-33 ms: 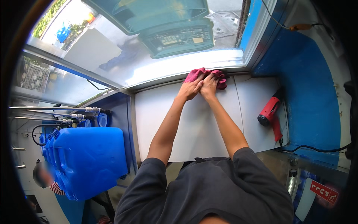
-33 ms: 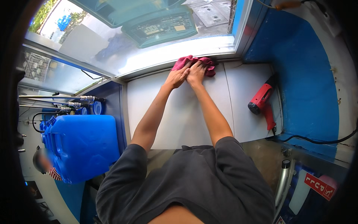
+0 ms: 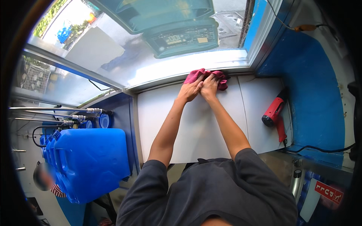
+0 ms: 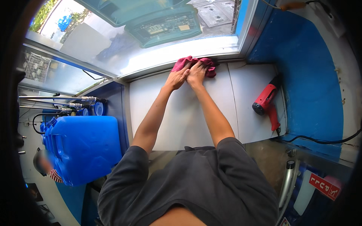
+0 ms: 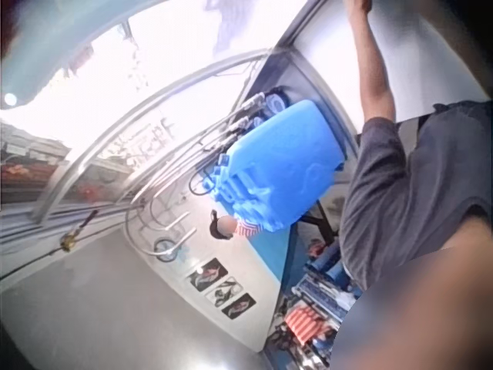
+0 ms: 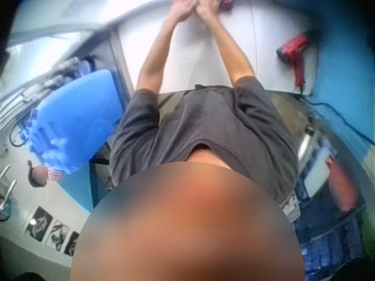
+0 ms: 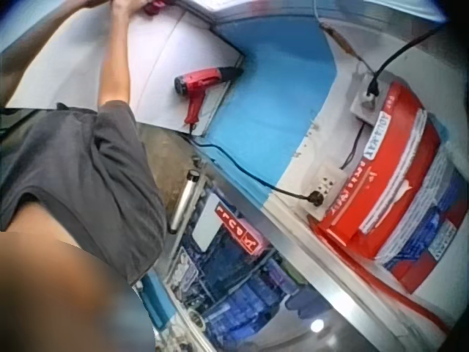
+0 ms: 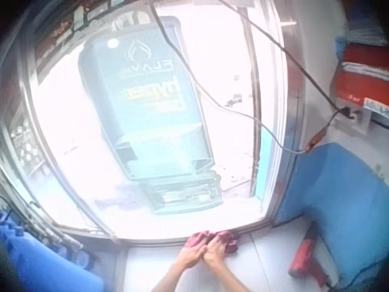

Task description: The person wipes a white countertop and the adjacent glass window using a pink cloth. They repeatedly fold and reposition the cloth while cleaning the counter surface and the window pane.

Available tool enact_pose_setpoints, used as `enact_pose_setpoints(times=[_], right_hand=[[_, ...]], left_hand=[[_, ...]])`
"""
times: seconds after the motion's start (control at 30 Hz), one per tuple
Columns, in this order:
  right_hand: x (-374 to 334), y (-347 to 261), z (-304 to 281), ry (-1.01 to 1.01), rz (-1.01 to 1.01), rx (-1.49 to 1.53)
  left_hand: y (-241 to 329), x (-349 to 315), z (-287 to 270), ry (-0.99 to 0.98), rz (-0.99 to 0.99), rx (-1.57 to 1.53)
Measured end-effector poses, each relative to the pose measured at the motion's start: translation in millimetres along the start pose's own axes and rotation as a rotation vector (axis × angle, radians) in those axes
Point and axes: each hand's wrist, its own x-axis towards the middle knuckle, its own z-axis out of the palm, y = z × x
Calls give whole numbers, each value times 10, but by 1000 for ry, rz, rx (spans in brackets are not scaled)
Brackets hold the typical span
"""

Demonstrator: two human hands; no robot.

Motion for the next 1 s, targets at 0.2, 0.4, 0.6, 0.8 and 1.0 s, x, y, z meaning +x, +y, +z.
enact_pose_setpoints(times=[0.2,0.4,0.6,0.8,1.0], right_hand=[[-272,-914,362,-133,29,71],[-575,-1731,802,-366,-70,212],[-791,-2418,1007,-673,-538,314],[-924,-2193,64,-443,-831,480],[-912,-1540,-1176,-165,-864,632]], left_hand=[[-528,-647,-565,-269,-508,-335],[-1015,-1438,-826,204,-550,-128],[-1307,-1979,-1014,387,-770,-234],[-210,-2264,-1413,560,-609,-384],[817,-2137,-1786,839,-574,-654]])
